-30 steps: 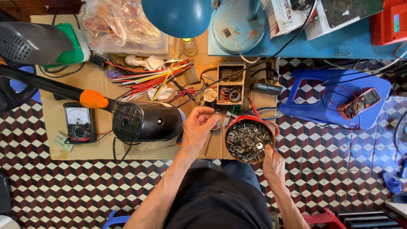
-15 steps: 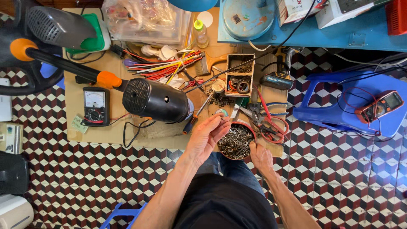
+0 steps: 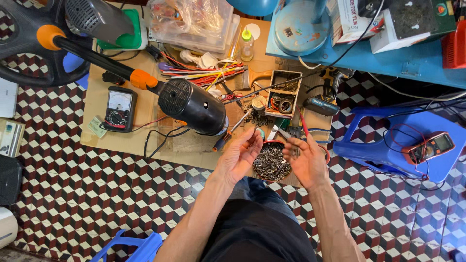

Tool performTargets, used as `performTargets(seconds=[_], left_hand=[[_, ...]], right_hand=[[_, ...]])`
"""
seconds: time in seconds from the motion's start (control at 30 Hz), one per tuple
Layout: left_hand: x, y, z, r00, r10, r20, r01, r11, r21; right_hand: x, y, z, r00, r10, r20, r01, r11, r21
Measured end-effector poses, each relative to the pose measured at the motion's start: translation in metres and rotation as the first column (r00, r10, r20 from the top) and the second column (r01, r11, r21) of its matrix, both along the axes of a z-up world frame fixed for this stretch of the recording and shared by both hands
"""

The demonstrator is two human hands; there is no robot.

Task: The person selects screws from a container and uses a cordless drill to fasten them into a black cylindrical device. They also handle a multimeter and various wires on the cluttered workbench.

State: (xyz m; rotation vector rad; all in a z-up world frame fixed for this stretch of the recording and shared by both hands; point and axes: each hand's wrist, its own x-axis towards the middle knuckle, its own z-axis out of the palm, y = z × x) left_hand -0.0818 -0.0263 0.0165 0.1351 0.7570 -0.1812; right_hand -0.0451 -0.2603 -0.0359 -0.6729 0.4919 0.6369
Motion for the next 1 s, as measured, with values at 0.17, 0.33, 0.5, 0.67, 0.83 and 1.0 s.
performTargets(seconds=[0.17, 0.33, 0.5, 0.67, 0.83, 1.0], left_hand=[[0.024, 0.002, 0.005, 0.994, 0.066, 0.092, -0.069, 0.997, 0.021], [0.056, 0.013, 0.014, 0.985, 0.056, 0.165, -0.064, 0.997, 0.047], [0.094, 0.021, 0.013, 0.973, -0.009, 0.232, -0.042, 0.976, 0.212], [0.128, 0.019, -0.005, 0.976, -0.029, 0.214, -0.065, 0.905, 0.42], [0.144, 0.025, -0.021, 0.974, 0.026, 0.227, -0.126, 0.89, 0.438], [0.153, 0.028, -0.022, 0.975, 0.041, 0.22, -0.128, 0.909, 0.396]], right_hand=[[0.054, 0.058, 0.04, 0.999, -0.012, -0.044, 0.019, 0.988, 0.152], [0.097, 0.089, 0.061, 1.0, 0.022, -0.008, -0.02, 0.982, 0.188], [0.137, 0.113, 0.065, 0.996, 0.04, 0.08, -0.059, 0.97, 0.238], [0.167, 0.136, 0.066, 0.992, 0.049, 0.116, -0.08, 0.957, 0.28], [0.181, 0.151, 0.059, 0.992, 0.051, 0.119, -0.082, 0.96, 0.267], [0.193, 0.147, 0.041, 0.981, 0.078, 0.177, -0.116, 0.97, 0.212]])
